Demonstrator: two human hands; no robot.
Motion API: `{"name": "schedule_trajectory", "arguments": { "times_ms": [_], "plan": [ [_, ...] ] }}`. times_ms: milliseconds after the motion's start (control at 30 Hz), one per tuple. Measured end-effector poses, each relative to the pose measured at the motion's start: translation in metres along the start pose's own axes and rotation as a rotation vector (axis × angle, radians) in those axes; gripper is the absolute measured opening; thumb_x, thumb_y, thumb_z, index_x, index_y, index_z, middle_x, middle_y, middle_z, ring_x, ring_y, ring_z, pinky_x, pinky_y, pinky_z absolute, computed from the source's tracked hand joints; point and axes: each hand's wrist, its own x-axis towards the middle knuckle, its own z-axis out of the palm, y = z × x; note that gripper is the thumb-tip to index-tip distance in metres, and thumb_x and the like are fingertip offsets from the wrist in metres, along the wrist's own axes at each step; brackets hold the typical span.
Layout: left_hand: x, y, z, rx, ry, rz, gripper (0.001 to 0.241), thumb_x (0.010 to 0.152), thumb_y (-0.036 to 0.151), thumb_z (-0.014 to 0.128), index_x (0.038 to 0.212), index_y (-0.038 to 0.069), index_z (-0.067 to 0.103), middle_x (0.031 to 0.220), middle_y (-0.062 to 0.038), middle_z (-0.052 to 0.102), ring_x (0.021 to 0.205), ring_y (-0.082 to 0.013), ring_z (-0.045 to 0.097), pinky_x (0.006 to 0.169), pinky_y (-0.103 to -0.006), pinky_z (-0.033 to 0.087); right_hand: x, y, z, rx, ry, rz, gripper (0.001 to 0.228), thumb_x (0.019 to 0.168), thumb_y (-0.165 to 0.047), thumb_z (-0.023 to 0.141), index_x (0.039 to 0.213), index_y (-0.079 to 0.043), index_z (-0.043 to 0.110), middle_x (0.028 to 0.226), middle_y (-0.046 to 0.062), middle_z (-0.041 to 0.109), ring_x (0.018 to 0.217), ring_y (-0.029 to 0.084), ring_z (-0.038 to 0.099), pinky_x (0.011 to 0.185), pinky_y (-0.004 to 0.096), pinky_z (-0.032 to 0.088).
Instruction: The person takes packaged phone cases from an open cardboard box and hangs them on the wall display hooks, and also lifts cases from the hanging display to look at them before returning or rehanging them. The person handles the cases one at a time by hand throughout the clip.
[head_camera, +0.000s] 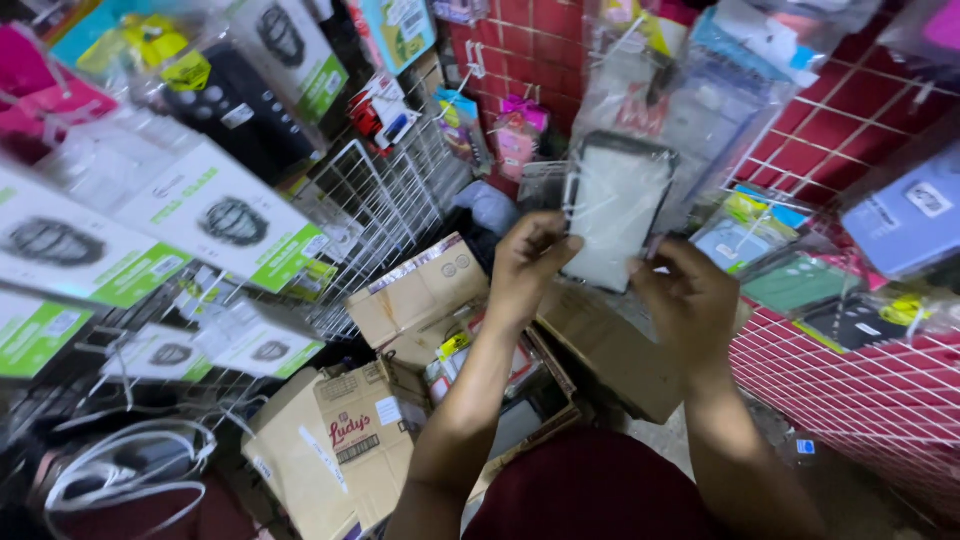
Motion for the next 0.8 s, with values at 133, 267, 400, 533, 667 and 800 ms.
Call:
{"name": "schedule_trajectory", "arguments": {
  "times_ms": [133,267,400,533,667,800],
  "plan": [
    [0.03,0.01,0.034,-0.053,-0.044,-0.051,0.024,0.09,-0.004,0.075,0.111,0.005,0.066,0.098,0.005,0.064,0.09,-0.0052,0.057,0.079,-0.0223,0.048,0.025,0.006,-0.024,-0.204,0.051,-0.099,0.014,0.098,0.001,0.079,0.108,0.006,0.071,0.084,0.002,0.066,0.074,0.006,0.056,0.063,0.022,0.044],
    [0.051,0.012,0.052,-0.014,-0.065,-0.075,0.019,0.093,-0.001,0.078,0.109,0.003,0.068,0.092,0.006,0.06,0.084,-0.0049,0.053,0.073,-0.0229,0.043,0.047,0.0,-0.034,-0.039,0.075,-0.123,0.02,0.096,0.003,0.075,0.116,0.004,0.072,0.091,-0.001,0.071,0.079,0.004,0.062,0.068,0.02,0.05],
    [0.061,0.017,0.062,0.039,-0.094,-0.105,0.018,0.093,0.003,0.076,0.108,0.004,0.068,0.085,0.005,0.063,0.077,-0.0049,0.055,0.068,-0.0228,0.044,0.059,0.005,-0.04,-0.046,0.078,-0.078,0.022,0.095,0.005,0.074,0.117,0.003,0.074,0.088,-0.002,0.07,0.077,0.004,0.059,0.068,0.019,0.048],
    [0.066,0.007,0.057,0.041,-0.084,-0.058,0.02,0.091,0.002,0.078,0.108,0.004,0.068,0.083,0.006,0.06,0.074,-0.0046,0.051,0.065,-0.0219,0.04,0.056,0.019,-0.041,0.03,0.082,-0.124,0.02,0.096,0.005,0.075,0.116,0.003,0.074,0.088,-0.004,0.063,0.079,0.003,0.056,0.07,0.019,0.048],
    [0.067,-0.005,0.054,0.048,-0.124,-0.074,0.018,0.093,0.003,0.077,0.109,0.004,0.069,0.086,0.006,0.062,0.077,-0.0042,0.053,0.068,-0.0212,0.042,0.053,0.025,-0.04,-0.043,0.094,-0.104,0.02,0.096,0.004,0.076,0.116,0.004,0.074,0.085,-0.004,0.061,0.076,0.004,0.053,0.067,0.02,0.045],
    [0.071,-0.027,0.05,0.06,-0.132,-0.064,0.017,0.094,0.005,0.079,0.107,0.003,0.068,0.088,0.006,0.061,0.079,-0.0041,0.053,0.07,-0.0213,0.043,0.054,0.032,-0.038,0.043,0.071,-0.032,0.019,0.095,0.002,0.073,0.114,0.004,0.071,0.089,-0.002,0.071,0.077,0.005,0.064,0.065,0.022,0.055]
  ]
}}
